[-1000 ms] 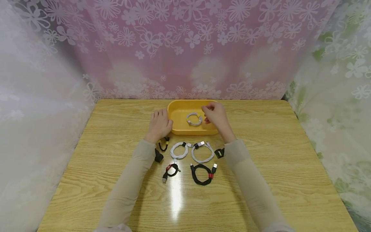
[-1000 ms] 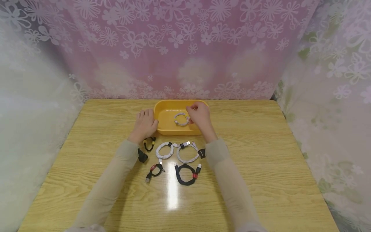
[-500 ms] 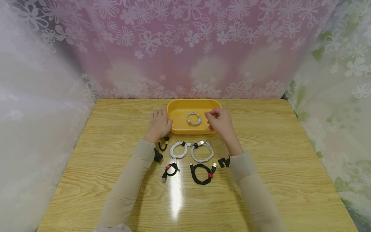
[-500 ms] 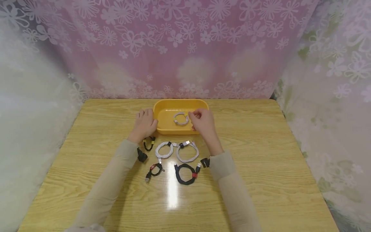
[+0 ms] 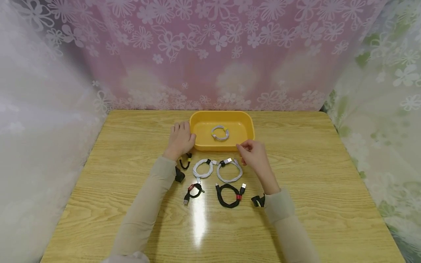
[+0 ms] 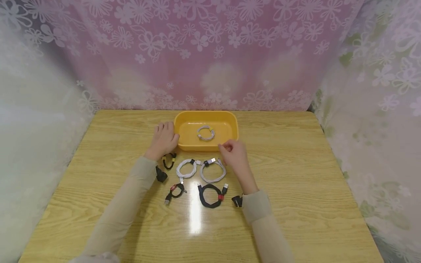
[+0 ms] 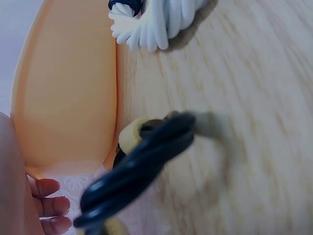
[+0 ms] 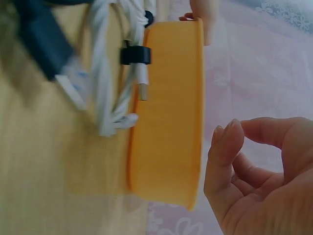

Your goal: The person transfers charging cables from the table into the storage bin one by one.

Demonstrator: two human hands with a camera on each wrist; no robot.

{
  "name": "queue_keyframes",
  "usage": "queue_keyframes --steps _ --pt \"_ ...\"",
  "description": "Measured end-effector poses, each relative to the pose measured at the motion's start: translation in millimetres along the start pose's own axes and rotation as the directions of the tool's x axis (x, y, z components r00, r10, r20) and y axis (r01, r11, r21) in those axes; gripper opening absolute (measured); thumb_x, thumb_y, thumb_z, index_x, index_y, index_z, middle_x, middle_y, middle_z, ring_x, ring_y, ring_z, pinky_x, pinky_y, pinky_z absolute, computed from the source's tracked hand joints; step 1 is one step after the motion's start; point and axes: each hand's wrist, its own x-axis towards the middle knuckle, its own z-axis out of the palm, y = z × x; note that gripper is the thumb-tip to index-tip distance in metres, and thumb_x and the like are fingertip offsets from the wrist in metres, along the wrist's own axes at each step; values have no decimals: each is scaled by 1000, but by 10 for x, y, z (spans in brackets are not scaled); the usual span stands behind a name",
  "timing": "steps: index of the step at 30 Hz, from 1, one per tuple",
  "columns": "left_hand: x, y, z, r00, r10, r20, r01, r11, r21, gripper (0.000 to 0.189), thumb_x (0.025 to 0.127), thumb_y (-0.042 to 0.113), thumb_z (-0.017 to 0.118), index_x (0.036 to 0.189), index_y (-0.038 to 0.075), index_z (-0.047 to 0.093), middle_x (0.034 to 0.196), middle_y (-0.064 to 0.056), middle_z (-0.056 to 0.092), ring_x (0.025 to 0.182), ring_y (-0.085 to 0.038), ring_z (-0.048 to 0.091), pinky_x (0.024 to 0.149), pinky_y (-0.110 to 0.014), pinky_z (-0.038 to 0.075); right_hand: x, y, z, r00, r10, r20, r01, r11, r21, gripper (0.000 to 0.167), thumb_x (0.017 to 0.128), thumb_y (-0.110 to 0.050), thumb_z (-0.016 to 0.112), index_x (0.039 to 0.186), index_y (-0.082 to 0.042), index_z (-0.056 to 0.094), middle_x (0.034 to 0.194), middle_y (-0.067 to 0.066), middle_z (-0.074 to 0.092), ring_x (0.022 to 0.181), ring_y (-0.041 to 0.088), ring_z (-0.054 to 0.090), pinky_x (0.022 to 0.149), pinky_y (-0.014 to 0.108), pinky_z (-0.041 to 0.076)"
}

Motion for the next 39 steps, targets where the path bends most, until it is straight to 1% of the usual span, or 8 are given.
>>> queue_keyframes --steps 3,8,12,17,21,27,33,39 --pt "6 3 -2 1000 0 -5 0 1000 3 20 98 21 39 104 3 41 99 -15 42 91 -34 33 85 -45 24 -76 97 23 1000 30 2 -30 1000 -6 24 95 -16 65 95 7 67 75 24 62 55 40 62 49 39 53" --pt "3 6 -6 1000 2 -3 -2 1000 5 21 98 21 39 106 2 42 99 -16 43 91 -34 33 85 -45 25 -174 258 52 999 50 -18 -52 995 -83 21 93 -16 66 93 4 68 66 11 59 48 20 56 44 25 42" --pt "-3 7 -17 1000 5 -4 -5 1000 -2 22 99 21 38 107 1 43 100 -16 43 91 -35 33 84 -45 24 -235 350 65 998 62 -19 -64 990 -128 20 92 -16 66 90 4 68 61 4 57 47 12 51 45 24 40" --pt "-5 -2 -16 1000 10 -8 -10 1000 -8 23 98 21 37 107 1 43 98 -16 43 90 -35 33 84 -45 24 -288 396 70 996 88 -1 -87 984 -154 19 92 -16 66 88 4 67 57 3 57 46 13 51 46 25 39" --pt "-5 -4 -10 1000 12 -12 -13 1000 -9 23 98 21 37 107 1 43 98 -16 44 90 -35 34 84 -45 24 -307 424 80 994 106 16 -101 976 -192 17 90 -15 69 89 2 67 60 4 57 48 13 51 47 25 40" --pt "-6 6 -3 1000 5 -7 -5 1000 -16 20 98 21 37 105 3 42 99 -15 42 90 -34 33 84 -45 25 -314 479 116 983 167 81 -154 977 -149 20 86 -13 72 94 4 64 67 7 62 53 15 60 50 27 48" --pt "-6 12 -3 1000 0 -10 0 1000 -11 22 98 21 38 108 2 43 98 -16 42 91 -35 34 85 -45 25 -298 486 153 987 156 37 -145 966 -213 18 82 -10 73 92 3 64 65 6 58 51 14 56 49 27 44" --pt "-13 20 -19 1000 -4 -7 4 1000 -10 23 98 20 38 108 1 42 97 -16 42 90 -35 33 83 -45 24 -288 486 180 988 152 2 -147 958 -248 13 78 -6 69 88 2 66 65 6 61 50 13 56 49 26 45"
